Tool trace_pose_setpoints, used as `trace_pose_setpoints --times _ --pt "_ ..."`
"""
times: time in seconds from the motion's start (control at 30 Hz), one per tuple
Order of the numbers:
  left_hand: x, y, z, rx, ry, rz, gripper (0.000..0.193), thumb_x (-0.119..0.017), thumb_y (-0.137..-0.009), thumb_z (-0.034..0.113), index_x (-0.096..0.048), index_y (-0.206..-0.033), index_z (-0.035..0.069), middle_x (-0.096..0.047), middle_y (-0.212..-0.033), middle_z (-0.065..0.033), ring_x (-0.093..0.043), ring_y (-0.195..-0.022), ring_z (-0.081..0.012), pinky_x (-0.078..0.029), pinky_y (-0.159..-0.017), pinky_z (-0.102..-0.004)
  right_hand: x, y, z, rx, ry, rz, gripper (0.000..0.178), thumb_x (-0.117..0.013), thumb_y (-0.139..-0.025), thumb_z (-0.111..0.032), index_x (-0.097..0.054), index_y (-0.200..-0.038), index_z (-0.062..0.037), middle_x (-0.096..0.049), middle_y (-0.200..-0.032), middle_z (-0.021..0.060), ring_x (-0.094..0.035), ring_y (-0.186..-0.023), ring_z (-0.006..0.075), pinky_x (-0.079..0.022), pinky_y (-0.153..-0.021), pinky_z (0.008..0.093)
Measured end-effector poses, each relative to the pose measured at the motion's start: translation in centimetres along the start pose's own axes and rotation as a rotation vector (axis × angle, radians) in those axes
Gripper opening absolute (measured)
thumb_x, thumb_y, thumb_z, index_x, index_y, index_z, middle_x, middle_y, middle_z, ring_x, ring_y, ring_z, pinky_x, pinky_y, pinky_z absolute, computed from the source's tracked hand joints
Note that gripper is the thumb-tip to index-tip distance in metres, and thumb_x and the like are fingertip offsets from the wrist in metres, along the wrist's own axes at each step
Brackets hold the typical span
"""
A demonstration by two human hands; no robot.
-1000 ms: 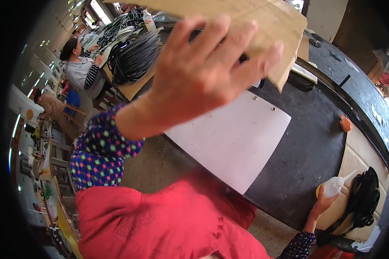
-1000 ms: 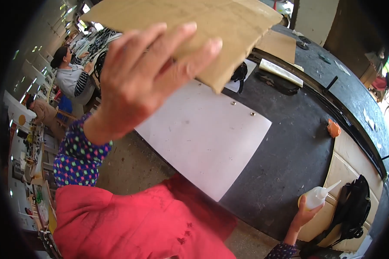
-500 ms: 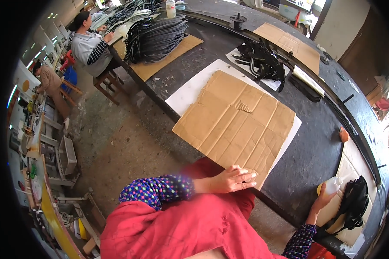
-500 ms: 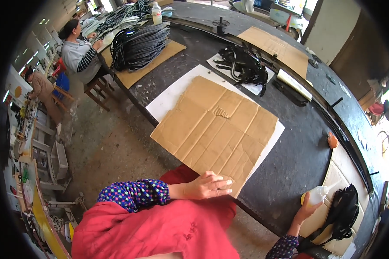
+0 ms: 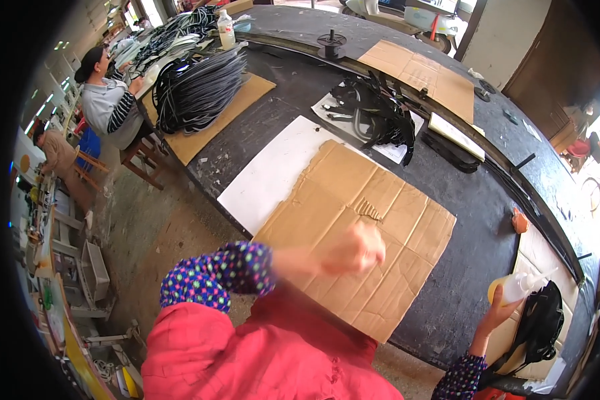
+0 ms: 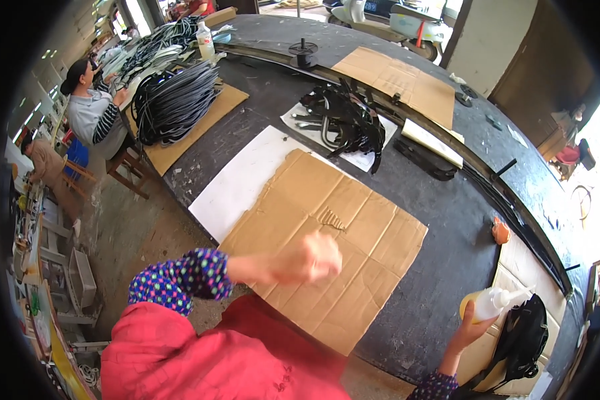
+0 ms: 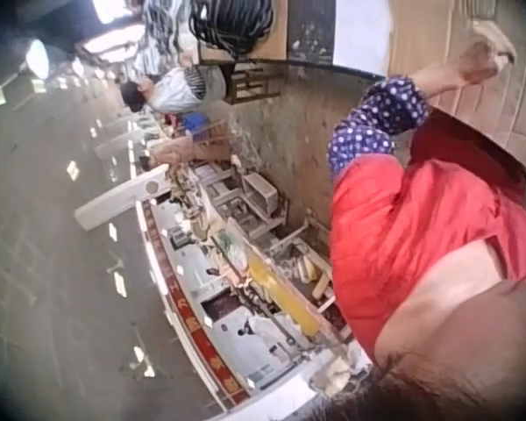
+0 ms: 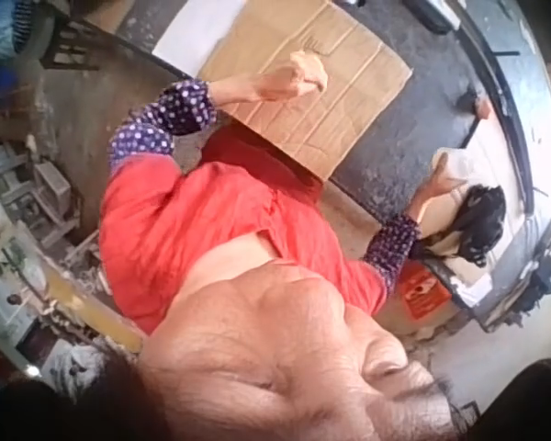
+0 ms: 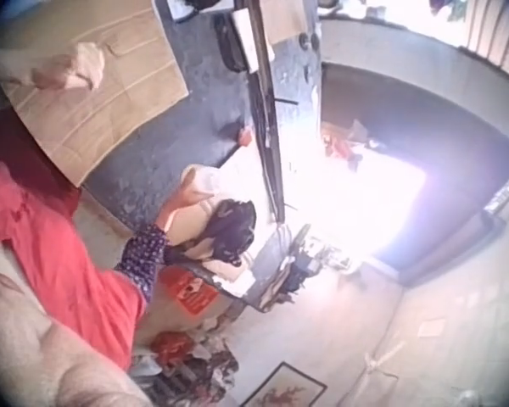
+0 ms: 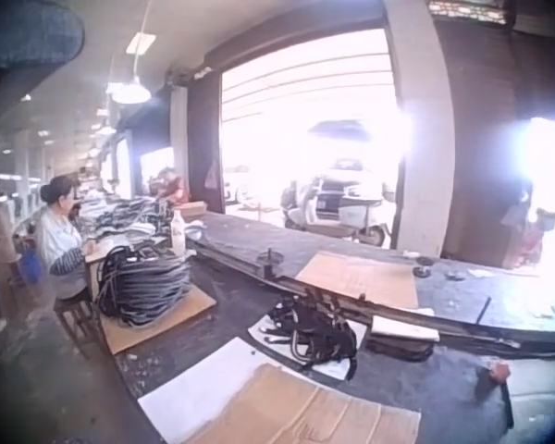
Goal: Applying adhesive to black shoe components on a workbench in a shoe manufacturing facility.
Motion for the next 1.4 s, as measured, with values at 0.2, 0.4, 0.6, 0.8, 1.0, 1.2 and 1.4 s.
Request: trace_pose_setpoints --times 0.2,0.4,0.6,0.8,1.0,1.2,1.4 --pt "10.7 -10.7 -20.4 0.753 -0.387 0.766 0.042 -0.066 -0.071 0.026 -0.052 -0.103 0.004 -0.053 -0.103 -0.0151 -0.047 -0.103 -0.0333 -0.036 -0.094 -0.0429 -6.1 -4.0 3.2 -0.035 0.057 0.025 0.064 -0.066 -0.085 -0.031 -0.037 -0.131 0.0013 -0.051 -0.12 0.0129 -0.05 -0.11 0.0229 -0.038 -0.096 0.0334" --pt "12.5 -8.9 -35.5 0.876 0.499 0.941 0.019 -0.071 -0.073 0.014 -0.065 -0.085 0.0 -0.065 -0.081 -0.0074 -0.058 -0.07 -0.018 -0.046 -0.071 -0.0295 -7.8 -2.7 1.6 -0.179 0.362 -0.18 0.065 -0.069 -0.081 -0.031 -0.042 -0.126 0.0072 -0.047 -0.124 0.0217 -0.052 -0.109 0.0317 -0.038 -0.097 0.0401" --pt "10.3 -12.6 -27.8 0.936 0.887 0.61 0.014 -0.072 -0.076 0.019 -0.067 -0.082 0.007 -0.065 -0.079 -0.003 -0.054 -0.064 -0.0097 -0.042 -0.057 -0.0233 -13.3 1.8 -10.6 -0.031 0.901 -0.708 0.036 -0.068 -0.079 -0.026 -0.057 -0.101 0.0 -0.062 -0.094 0.0143 -0.058 -0.092 0.0315 -0.043 -0.082 0.0411" --pt "10.6 -11.6 -27.7 0.856 0.921 0.608 0.015 -0.064 -0.079 0.008 -0.065 -0.092 0.0 -0.066 -0.082 -0.0078 -0.061 -0.07 -0.0153 -0.048 -0.063 -0.0269 -36.0 -6.5 -15.7 0.119 -0.137 -0.826 0.048 -0.063 -0.085 -0.038 -0.053 -0.113 0.0009 -0.062 -0.099 0.0187 -0.061 -0.09 0.0251 -0.047 -0.078 0.0332" --pt "8.6 -12.5 -26.9 0.906 1.108 0.572 0.011 -0.067 -0.081 0.019 -0.061 -0.085 0.011 -0.057 -0.074 0.0031 -0.05 -0.067 -0.0082 -0.041 -0.065 -0.0217 -51.5 -12.2 -10.7 -0.089 0.077 -0.916 0.09 -0.042 -0.08 -0.073 -0.06 -0.102 0.0124 -0.06 -0.103 0.029 -0.056 -0.105 0.0326 -0.041 -0.09 0.0371" --pt "9.0 -12.2 -27.7 0.859 1.196 0.495 0.037 -0.066 -0.082 0.032 -0.06 -0.107 0.005 -0.062 -0.104 -0.0074 -0.053 -0.095 -0.0181 -0.041 -0.086 -0.0299 -54.5 -7.4 -12.0 -0.703 -0.507 -1.286 0.073 -0.058 -0.079 -0.062 -0.06 -0.114 0.0023 -0.063 -0.111 0.0147 -0.06 -0.098 0.0218 -0.046 -0.088 0.0319" --pt "9.4 -11.7 -27.2 0.92 1.232 0.536 0.035 -0.063 -0.085 0.036 -0.061 -0.106 0.007 -0.063 -0.099 -0.0089 -0.056 -0.092 -0.0192 -0.043 -0.085 -0.0318 -52.1 -5.5 -16.3 -0.628 -0.522 -1.311 0.058 -0.061 -0.082 -0.053 -0.061 -0.112 -0.0033 -0.066 -0.102 0.009 -0.064 -0.084 0.0165 -0.051 -0.077 0.028"
Point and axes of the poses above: each hand's wrist, its own y-axis away from the middle knuckle, its own x-axis out of the back of the hand, z = x × y, the point moved 8 cm from there along -y, towards the middle knuckle
